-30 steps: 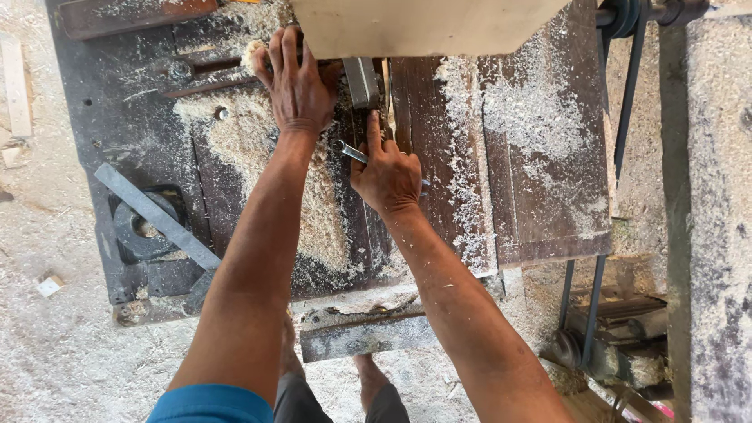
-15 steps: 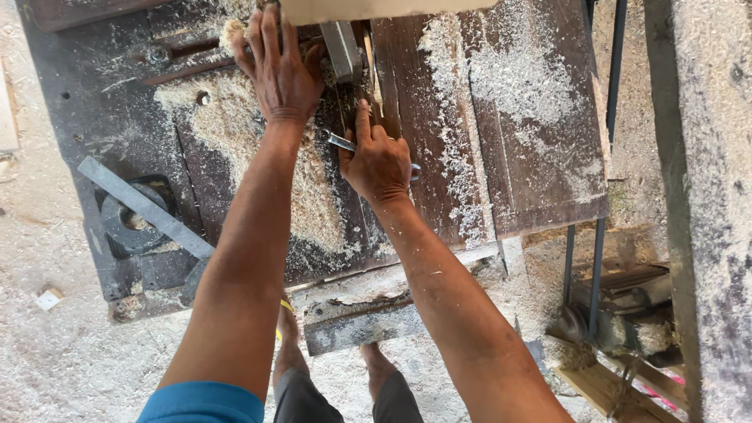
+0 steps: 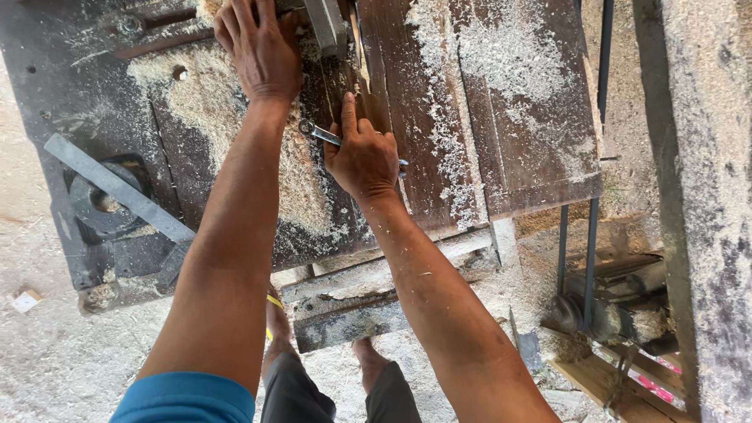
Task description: The person carries a long wooden plank across the sawdust-covered workshop floor and positions it near a table saw. They then work at the saw table, moving and setting machine parts and clearing sawdust, before lifting the plank again and holding it upright.
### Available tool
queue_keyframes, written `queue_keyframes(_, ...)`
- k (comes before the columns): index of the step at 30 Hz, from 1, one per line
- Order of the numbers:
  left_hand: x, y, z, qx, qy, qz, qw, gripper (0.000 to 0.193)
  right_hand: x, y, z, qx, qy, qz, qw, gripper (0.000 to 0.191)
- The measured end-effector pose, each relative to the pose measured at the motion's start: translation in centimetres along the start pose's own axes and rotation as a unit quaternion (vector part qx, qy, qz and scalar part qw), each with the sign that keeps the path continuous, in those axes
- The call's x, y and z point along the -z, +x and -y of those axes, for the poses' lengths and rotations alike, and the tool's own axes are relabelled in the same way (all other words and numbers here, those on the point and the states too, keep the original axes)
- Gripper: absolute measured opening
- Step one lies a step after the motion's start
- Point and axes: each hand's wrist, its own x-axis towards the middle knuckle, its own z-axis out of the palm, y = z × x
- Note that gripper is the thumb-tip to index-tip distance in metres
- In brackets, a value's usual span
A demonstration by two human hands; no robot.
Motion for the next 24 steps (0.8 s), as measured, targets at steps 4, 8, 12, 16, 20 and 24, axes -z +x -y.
queue_keyframes(4,0.2,-0.2,-0.3,0.007,0.002,0.023,1.000,0.049,0.4,0.6,0.2,-0.022,0.009,0.028,0.999,0.062)
queue_keyframes(8,0.5,-0.6,-0.9,0.012,0.025,-0.013,1.000,0.062,0.6,0.8,0.5,-0.018,0.011,0.015,1.000,0.063)
queue_keyframes(12,0.5,-0.8,-1.1,0.022,0.025,0.012,0.999,0.059,0.3,0.6,0.4,-0.004,0.018,-0.014,1.000,0.060)
queue_keyframes(16,0.3,-1.1,-0.9,0.019,0.021,-0.013,1.000,0.058,0.1,0.3,0.1,0.008,0.003,-0.028,1.000,0.058)
queue_keyframes(20,0.2,-1.2,-0.8,0.033,0.035,-0.010,0.999,0.058,0.1,0.4,0.1,0.006,0.015,0.003,1.000,0.057)
queue_keyframes(24,0.1,-1.4,-0.9,0.042,0.037,-0.011,0.998,0.060,0.3,0.6,0.1,0.010,0.008,-0.001,1.000,0.056)
